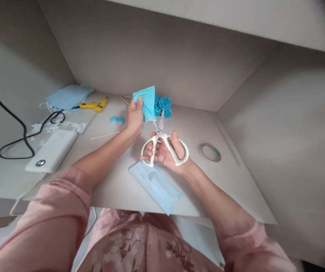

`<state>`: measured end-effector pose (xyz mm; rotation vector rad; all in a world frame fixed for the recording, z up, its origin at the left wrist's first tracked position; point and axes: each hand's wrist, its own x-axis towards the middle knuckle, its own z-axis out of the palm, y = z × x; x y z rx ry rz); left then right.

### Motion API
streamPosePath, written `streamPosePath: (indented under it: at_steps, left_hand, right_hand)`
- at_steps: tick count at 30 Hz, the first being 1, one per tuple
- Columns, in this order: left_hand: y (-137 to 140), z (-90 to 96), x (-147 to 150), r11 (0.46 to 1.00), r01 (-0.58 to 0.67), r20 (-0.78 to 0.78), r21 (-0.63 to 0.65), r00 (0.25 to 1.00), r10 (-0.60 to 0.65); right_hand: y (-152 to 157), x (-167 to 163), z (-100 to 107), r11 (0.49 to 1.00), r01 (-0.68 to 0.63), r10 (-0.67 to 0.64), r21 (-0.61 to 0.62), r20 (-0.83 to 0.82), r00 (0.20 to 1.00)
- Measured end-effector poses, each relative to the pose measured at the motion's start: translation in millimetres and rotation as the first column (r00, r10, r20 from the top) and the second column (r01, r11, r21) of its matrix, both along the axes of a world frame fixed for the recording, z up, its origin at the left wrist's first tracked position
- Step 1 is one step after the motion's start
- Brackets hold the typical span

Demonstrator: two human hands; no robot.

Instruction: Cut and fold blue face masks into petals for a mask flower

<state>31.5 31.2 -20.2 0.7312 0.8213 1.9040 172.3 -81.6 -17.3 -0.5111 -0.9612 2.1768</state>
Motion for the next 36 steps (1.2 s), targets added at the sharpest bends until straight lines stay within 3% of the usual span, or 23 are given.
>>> streamPosePath:
  at_steps: [5, 11, 21, 26, 30, 32, 36]
  left_hand:
    - [-1, 0.9, 0, 1.0, 0.021, 0.025, -0.018, 0.999, -0.021]
    - [-3, 3.0, 2, 0.996, 0.057, 0.027, -0.068, 0.998, -0.056]
    - [3, -6.6, -1, 0.989, 0.05, 0.024, -0.138, 0.999, -0.047]
    - [2, -4.1, -1, 0.988, 0.041, 0.039, -0.152, 0.999, -0.036]
    - [4, 3.3, -13, 0.971, 0.011, 0.079, -0.24, 0.997, 0.008]
    - [4, 7.4, -18, 0.97, 0.015, 0.086, -0.244, 0.996, 0.006]
    - [2, 10.7, -18, 0.962, 0.039, 0.088, -0.27, 0.996, -0.016]
  right_hand:
    - [2, 0, -5, 0.999, 0.005, -0.006, 0.046, 0.014, 1.0]
    - [1, -3, -13, 0.978, 0.127, -0.135, 0.164, 0.04, 0.99]
    - [0, -5, -8, 0.996, 0.083, -0.085, 0.021, 0.096, 0.992]
    - [-3, -5, -8, 0.999, 0.012, -0.015, 0.037, 0.077, 0.997]
    - [-8, -6, -10, 0.975, -0.192, 0.182, 0.11, 0.092, 0.979]
    - [-10, -5, -9, 0.963, -0.225, 0.215, 0.151, 0.078, 0.974]
    - [-4, 2, -4, 0.973, -0.065, 0.047, 0.22, 0.086, 0.995]
